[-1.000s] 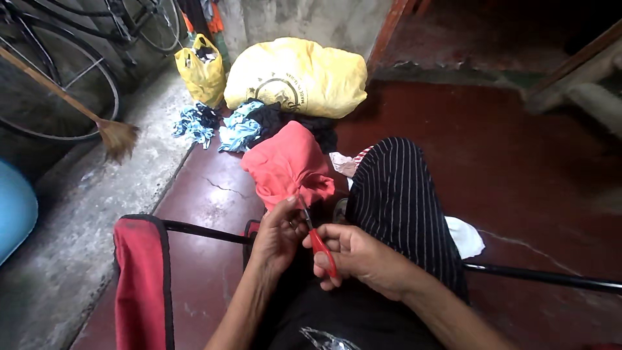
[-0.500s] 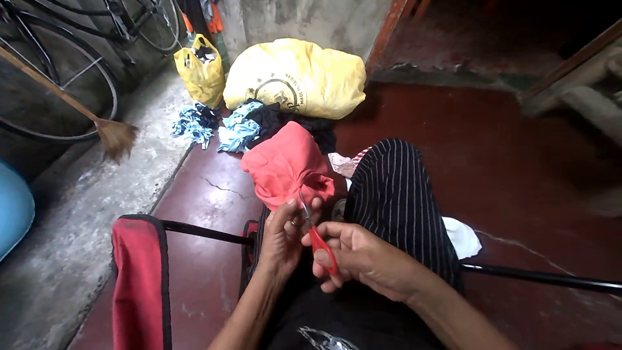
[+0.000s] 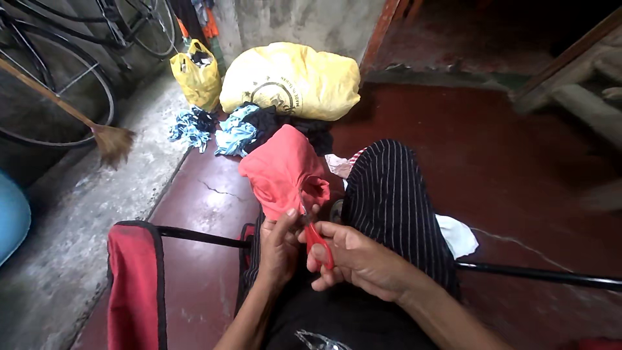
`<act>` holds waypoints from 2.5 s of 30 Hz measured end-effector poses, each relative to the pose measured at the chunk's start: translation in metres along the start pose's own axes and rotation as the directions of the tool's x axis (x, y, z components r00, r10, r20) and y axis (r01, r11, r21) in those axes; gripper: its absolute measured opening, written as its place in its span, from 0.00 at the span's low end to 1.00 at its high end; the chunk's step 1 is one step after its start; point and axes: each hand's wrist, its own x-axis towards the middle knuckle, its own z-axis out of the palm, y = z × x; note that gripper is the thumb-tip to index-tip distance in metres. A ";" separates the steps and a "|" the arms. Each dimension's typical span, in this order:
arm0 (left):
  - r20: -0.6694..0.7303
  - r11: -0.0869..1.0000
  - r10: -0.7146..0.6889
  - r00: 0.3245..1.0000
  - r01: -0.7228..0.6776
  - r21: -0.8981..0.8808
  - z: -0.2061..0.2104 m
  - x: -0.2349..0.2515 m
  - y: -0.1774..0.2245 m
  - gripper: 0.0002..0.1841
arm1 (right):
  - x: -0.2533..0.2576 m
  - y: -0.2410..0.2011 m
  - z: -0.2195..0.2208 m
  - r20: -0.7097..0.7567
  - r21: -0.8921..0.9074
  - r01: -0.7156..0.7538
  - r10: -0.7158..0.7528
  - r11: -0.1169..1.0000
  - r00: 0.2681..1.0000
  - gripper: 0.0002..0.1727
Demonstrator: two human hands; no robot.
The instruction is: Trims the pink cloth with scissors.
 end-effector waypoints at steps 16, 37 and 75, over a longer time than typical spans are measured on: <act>-0.056 0.990 0.138 0.989 -0.137 0.033 0.002 -0.005 -0.006 0.09 | 0.003 0.000 0.003 -0.021 0.021 0.007 -0.007 1.000 1.000 0.13; -0.066 0.983 0.182 0.981 -0.181 0.023 0.000 -0.004 -0.010 0.07 | 0.008 -0.003 -0.005 -0.002 0.019 -0.013 0.013 1.000 1.000 0.13; -0.079 0.974 0.225 0.971 -0.225 0.010 0.002 -0.005 -0.016 0.07 | 0.028 -0.085 -0.011 -0.076 -0.396 -0.198 0.183 0.897 0.980 0.08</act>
